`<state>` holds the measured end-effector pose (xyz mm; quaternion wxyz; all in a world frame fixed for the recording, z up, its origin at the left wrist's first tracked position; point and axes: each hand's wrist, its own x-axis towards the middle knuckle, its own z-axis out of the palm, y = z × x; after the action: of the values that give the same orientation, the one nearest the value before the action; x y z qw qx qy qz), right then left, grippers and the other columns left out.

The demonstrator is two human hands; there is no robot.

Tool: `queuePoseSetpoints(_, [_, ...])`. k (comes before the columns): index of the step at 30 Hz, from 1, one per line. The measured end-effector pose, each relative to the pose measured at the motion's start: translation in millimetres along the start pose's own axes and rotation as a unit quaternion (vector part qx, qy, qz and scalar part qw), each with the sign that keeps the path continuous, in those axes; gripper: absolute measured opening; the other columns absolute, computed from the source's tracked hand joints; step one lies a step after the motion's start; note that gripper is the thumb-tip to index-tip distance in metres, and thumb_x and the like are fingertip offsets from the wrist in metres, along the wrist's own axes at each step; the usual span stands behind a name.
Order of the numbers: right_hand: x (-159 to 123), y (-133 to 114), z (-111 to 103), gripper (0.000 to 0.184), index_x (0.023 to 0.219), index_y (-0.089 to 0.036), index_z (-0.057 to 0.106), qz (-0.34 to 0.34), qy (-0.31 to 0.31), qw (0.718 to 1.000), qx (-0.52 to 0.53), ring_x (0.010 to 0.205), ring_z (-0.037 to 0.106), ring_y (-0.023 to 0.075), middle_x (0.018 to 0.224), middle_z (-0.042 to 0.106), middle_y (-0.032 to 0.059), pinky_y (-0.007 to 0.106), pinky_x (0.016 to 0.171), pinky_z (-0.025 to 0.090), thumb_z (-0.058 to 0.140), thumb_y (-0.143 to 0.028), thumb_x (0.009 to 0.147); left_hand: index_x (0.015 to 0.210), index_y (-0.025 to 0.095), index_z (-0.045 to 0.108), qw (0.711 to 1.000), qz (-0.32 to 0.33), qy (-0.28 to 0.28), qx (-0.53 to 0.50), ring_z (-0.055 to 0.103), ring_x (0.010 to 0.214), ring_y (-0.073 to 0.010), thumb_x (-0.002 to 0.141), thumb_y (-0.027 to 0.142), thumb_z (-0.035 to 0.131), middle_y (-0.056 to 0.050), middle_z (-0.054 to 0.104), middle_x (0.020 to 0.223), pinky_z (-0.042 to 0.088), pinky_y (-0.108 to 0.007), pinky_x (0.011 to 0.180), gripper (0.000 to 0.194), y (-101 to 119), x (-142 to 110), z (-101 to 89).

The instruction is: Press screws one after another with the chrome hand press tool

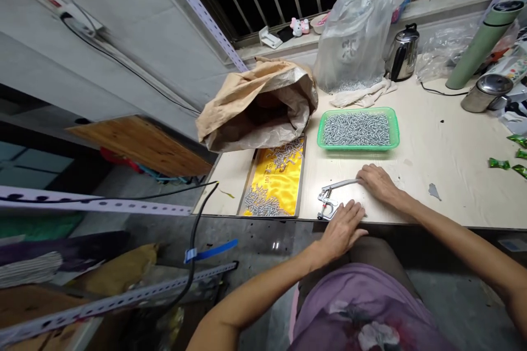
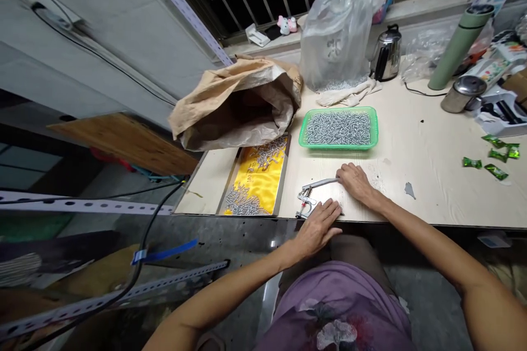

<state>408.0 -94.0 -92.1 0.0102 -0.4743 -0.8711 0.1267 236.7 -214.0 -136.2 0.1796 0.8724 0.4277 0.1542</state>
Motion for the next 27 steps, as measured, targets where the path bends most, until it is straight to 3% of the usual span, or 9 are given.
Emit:
queuePoseSetpoints(2, [10, -8, -5, 0.020, 0.092, -0.014, 0.067, 0.033, 0.008, 0.999, -0.039, 0.095, 0.051, 0.0236, 0.098, 0.064, 0.0119, 0.033, 0.075, 0.034, 0.047, -0.015, 0.092, 0.135, 0.017, 0.042, 1.000, -0.005, 0.000, -0.006, 0.038, 0.136, -0.0280, 0.094, 0.042, 0.045, -0.017, 0.050, 0.138, 0.033, -0.052, 0.110, 0.048, 7, -1, 1.8])
queuePoseSetpoints(4, [17, -23, -9, 0.024, 0.099, -0.015, 0.067, 0.017, 0.022, 0.997, -0.074, 0.098, 0.049, 0.0245, 0.101, 0.063, 0.0132, 0.034, 0.075, 0.033, 0.045, -0.012, 0.091, 0.135, 0.016, 0.042, 1.000, -0.008, 0.003, -0.008, 0.038, 0.136, -0.0285, 0.093, 0.044, 0.046, -0.018, 0.050, 0.138, 0.033, -0.052, 0.110, 0.051, 9, 0, 0.7])
queuePoseSetpoints(7, [22, -57, -7, 0.023, 0.100, -0.020, 0.069, -0.150, -0.005, 0.986, -0.069, 0.101, 0.046, 0.0239, 0.105, 0.062, 0.0113, 0.034, 0.076, 0.032, 0.047, -0.018, 0.092, 0.132, 0.012, 0.046, 1.000, 0.000, 0.004, -0.006, 0.044, 0.131, -0.0295, 0.091, 0.046, 0.049, -0.019, 0.054, 0.132, 0.037, -0.049, 0.107, 0.053, 11, 1, -2.1])
queuePoseSetpoints(10, [25, -87, 5, 0.019, 0.085, -0.021, 0.071, -0.302, -0.061, 0.949, -0.066, 0.103, 0.044, 0.0233, 0.103, 0.062, 0.0092, 0.034, 0.075, 0.031, 0.052, -0.022, 0.090, 0.124, 0.011, 0.053, 0.999, 0.035, 0.016, -0.005, 0.058, 0.112, -0.0258, 0.091, 0.043, 0.050, -0.016, 0.064, 0.116, 0.048, -0.039, 0.096, 0.045, 15, -9, -6.1])
queuePoseSetpoints(13, [29, -100, 17, 0.019, 0.077, -0.018, 0.069, -0.352, -0.073, 0.929, -0.086, 0.100, 0.045, 0.0230, 0.097, 0.062, 0.0104, 0.035, 0.076, 0.031, 0.053, -0.017, 0.087, 0.111, 0.014, 0.060, 0.993, 0.095, 0.070, 0.011, 0.062, 0.099, -0.0192, 0.094, 0.031, 0.048, -0.011, 0.067, 0.104, 0.050, -0.030, 0.088, 0.027, 13, -28, -18.1])
queuePoseSetpoints(15, [33, -101, 25, 0.014, 0.078, -0.016, 0.067, -0.369, -0.062, 0.924, -0.077, 0.096, 0.046, 0.0228, 0.094, 0.062, 0.0111, 0.035, 0.075, 0.031, 0.055, -0.018, 0.085, 0.102, 0.015, 0.063, 0.987, 0.086, 0.128, 0.048, 0.061, 0.094, -0.0169, 0.094, 0.024, 0.046, -0.009, 0.067, 0.097, 0.050, -0.028, 0.084, 0.021, 0, -44, -33.8])
queuePoseSetpoints(18, [37, -97, 31, 0.012, 0.086, -0.015, 0.064, -0.373, -0.009, 0.927, -0.026, 0.088, 0.048, 0.0209, 0.089, 0.063, 0.0099, 0.034, 0.074, 0.032, 0.052, -0.017, 0.086, 0.101, 0.015, 0.064, 0.974, -0.039, 0.177, 0.137, 0.058, 0.085, -0.0167, 0.094, 0.017, 0.044, -0.008, 0.066, 0.091, 0.049, -0.029, 0.076, 0.022, -40, -67, -66.6])
queuePoseSetpoints(22, [46, -85, 15, 0.022, 0.090, -0.017, 0.061, -0.317, 0.144, 0.934, 0.079, 0.077, 0.050, 0.0182, 0.081, 0.063, 0.0065, 0.031, 0.072, 0.036, 0.039, -0.013, 0.092, 0.098, 0.017, 0.067, 0.944, -0.219, 0.098, 0.226, 0.053, 0.087, -0.0195, 0.091, 0.012, 0.046, -0.009, 0.064, 0.093, 0.047, -0.032, 0.076, 0.022, -106, -87, -107.7])
queuePoseSetpoints(27, [71, -33, -42, 0.021, 0.096, -0.016, 0.061, -0.176, 0.303, 0.935, 0.046, 0.084, 0.053, 0.0214, 0.087, 0.064, 0.0090, 0.033, 0.074, 0.041, 0.041, -0.020, 0.093, 0.089, 0.019, 0.068, 0.949, -0.216, -0.052, 0.223, 0.049, 0.090, -0.0194, 0.091, 0.016, 0.050, -0.007, 0.063, 0.090, 0.044, -0.030, 0.081, 0.019, -144, -89, -129.5])
